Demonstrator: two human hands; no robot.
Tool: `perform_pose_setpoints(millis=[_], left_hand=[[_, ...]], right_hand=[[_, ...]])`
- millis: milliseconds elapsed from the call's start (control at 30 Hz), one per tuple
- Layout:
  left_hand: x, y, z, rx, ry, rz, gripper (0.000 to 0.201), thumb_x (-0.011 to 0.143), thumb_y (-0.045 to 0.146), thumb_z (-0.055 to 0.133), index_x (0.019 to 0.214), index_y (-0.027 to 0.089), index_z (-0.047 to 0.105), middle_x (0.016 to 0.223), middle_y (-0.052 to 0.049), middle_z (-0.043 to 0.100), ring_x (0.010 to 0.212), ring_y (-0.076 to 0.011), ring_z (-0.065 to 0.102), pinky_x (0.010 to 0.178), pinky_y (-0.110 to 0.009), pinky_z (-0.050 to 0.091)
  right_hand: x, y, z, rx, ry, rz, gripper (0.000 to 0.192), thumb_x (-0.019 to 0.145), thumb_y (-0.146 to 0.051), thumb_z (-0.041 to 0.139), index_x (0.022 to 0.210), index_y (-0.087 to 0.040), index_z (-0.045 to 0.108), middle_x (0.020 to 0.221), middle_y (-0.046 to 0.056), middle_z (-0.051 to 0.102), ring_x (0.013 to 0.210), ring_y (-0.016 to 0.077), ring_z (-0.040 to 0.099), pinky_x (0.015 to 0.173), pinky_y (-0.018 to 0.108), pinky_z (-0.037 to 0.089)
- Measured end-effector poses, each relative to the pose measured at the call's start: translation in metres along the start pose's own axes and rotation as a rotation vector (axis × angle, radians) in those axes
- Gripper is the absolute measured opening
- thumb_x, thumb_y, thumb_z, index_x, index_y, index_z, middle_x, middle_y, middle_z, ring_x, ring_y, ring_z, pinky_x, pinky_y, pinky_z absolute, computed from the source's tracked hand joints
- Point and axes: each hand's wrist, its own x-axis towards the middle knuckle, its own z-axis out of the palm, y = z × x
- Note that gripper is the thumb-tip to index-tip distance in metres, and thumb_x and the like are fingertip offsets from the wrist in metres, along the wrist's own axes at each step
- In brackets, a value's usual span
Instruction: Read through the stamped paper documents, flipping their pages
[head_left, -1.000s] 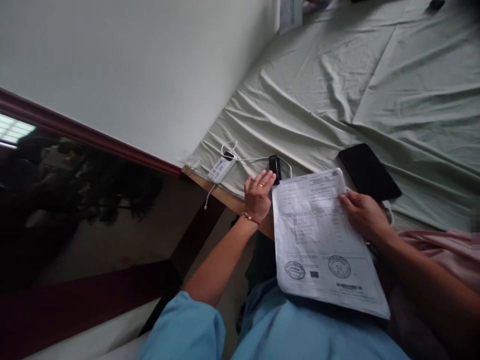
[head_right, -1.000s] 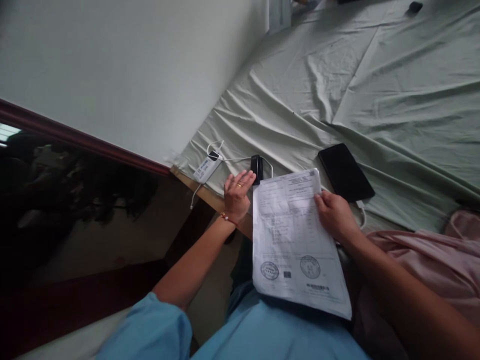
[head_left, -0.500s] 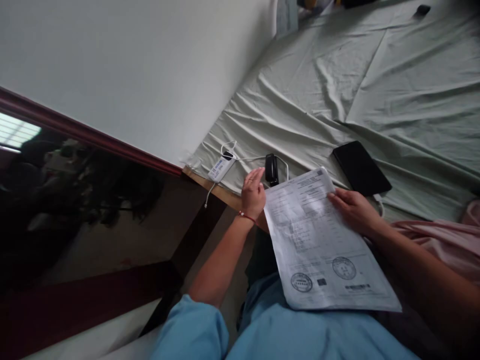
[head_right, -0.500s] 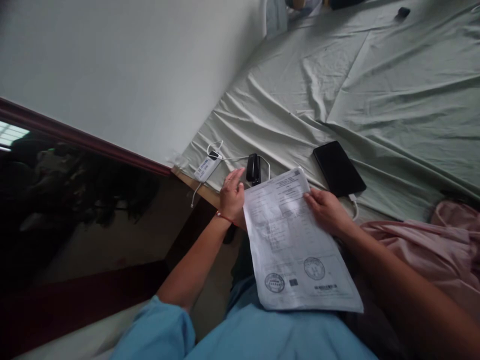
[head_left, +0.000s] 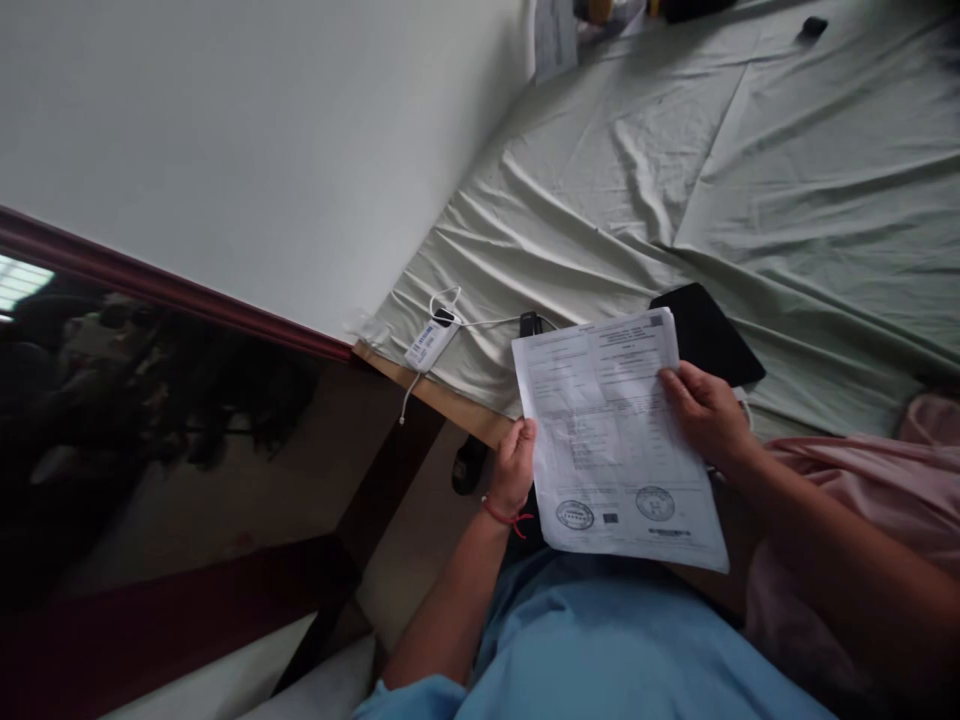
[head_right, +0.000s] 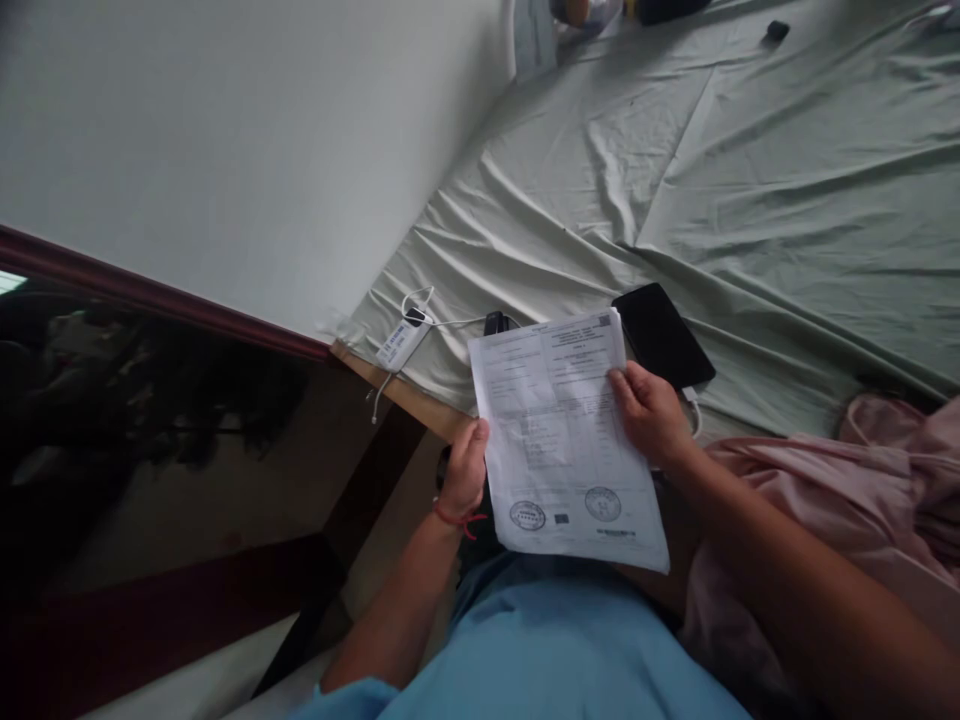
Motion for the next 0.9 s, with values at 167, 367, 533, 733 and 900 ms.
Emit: perform_pose_setpoints(millis=[167,367,533,733,900], left_hand=[[0.007,-0.006,-0.003,0.227,0.081,0.113,0.055,0.098,0.065,0.045,0.075,0.017,0.058,0.064,-0.002,0.054,0.062,-0.0144,0.048,0.060,-0.029,0.037],[0.017,-0.011,-0.009,0.149,0.155,0.135,0.051,0.099,0.060,0.046,0.074,0.017,0.057,0.067,-0.001,0.051,0.064,-0.0141,0.044,0.059,-0.028,0.035],[0.026,-0.005,-0.008,0.202,0.066,0.170,0.050,0.100,0.058,0.045,0.073,0.018,0.054,0.065,-0.001,0.050,0.062,-0.0138,0.044,0.060,-0.029,0.035],[0.035,0.002,0.001,0.336,0.154,0.228,0.054,0.098,0.061,0.044,0.065,0.020,0.046,0.058,0.000,0.046,0.057,-0.0136,0.041,0.057,-0.030,0.029],[0.037,-0.003,0.002,0.263,0.213,0.187,0.054,0.099,0.065,0.042,0.068,0.020,0.050,0.059,0.000,0.047,0.058,-0.0145,0.041,0.058,-0.031,0.031]], right_hand=[[-0.004,-0.007,0.002,-0.067,0.040,-0.003,0.041,0.097,-0.058,0.045,0.083,-0.024,0.063,0.072,0.003,0.065,0.064,0.0202,0.058,0.055,0.031,0.042],[-0.010,-0.012,0.005,-0.234,0.114,-0.061,0.033,0.095,-0.054,0.053,0.095,-0.024,0.067,0.070,0.001,0.067,0.060,0.0180,0.058,0.056,0.030,0.039],[-0.010,-0.014,0.004,-0.335,0.191,-0.052,0.028,0.097,-0.049,0.052,0.093,-0.027,0.067,0.076,0.003,0.072,0.063,0.0198,0.063,0.058,0.031,0.040],[-0.009,-0.015,0.002,-0.316,0.210,-0.065,0.030,0.098,-0.051,0.051,0.096,-0.025,0.067,0.080,0.005,0.073,0.062,0.0188,0.062,0.059,0.031,0.043],[-0.011,-0.015,0.004,-0.398,0.192,-0.083,0.027,0.093,-0.052,0.058,0.091,-0.026,0.066,0.076,0.004,0.070,0.063,0.0191,0.062,0.059,0.032,0.042]])
